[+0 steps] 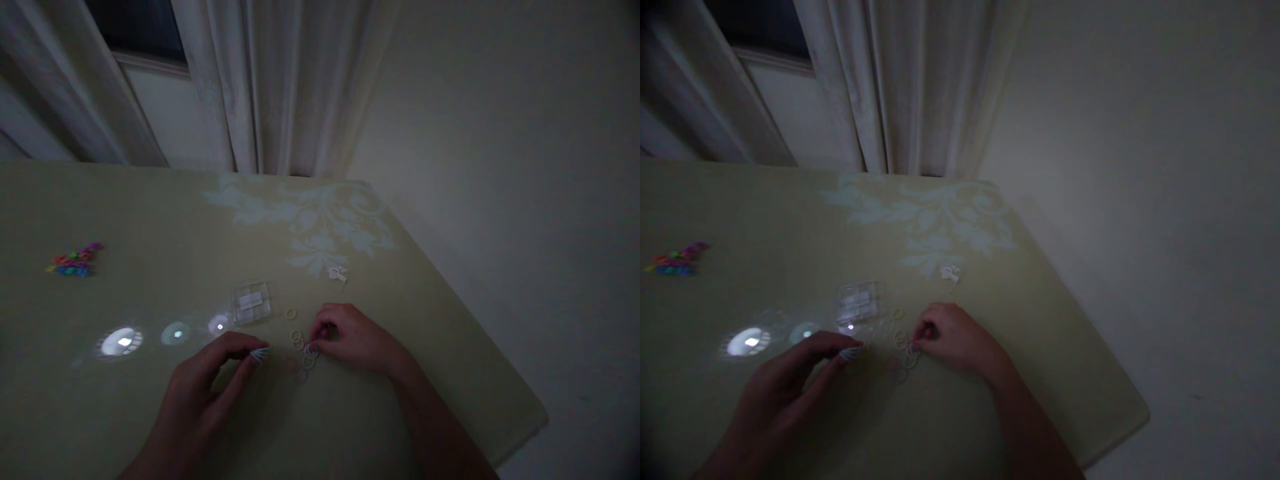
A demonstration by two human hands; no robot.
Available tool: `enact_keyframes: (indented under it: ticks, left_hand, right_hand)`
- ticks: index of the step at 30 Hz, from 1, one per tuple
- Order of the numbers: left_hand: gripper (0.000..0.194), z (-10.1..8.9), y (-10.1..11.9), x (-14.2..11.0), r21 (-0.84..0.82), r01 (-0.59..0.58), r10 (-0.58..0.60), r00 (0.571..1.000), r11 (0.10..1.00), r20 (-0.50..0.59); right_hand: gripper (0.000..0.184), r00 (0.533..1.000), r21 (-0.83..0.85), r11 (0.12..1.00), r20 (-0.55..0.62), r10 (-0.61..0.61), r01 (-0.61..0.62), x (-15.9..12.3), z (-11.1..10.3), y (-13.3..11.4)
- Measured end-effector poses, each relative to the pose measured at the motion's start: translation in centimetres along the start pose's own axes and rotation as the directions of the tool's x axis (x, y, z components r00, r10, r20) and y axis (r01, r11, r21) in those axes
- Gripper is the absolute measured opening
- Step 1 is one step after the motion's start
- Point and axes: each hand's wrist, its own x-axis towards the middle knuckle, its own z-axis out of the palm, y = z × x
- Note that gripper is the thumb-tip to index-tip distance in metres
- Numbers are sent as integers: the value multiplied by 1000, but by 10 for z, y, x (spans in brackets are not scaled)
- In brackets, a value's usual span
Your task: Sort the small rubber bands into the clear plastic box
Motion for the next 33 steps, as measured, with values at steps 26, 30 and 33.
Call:
enact_keyframes:
  ticks: [26,30,33]
  left_hand:
    - [15,-5,15,12,-83,38,-44,996,996,-72]
    - [15,-9,12,11,-121,162,-182,966,979,-185]
    - [15,-9,10,12,-155,210,-240,949,965,-207]
  right_hand:
    - [9,950,330,929,-306,-61,167,3,50,-41]
    - [9,932,66,974,-311,-185,215,6,57,-31]
    - [11,940,-77,967,-230,-253,241,7,63,-27]
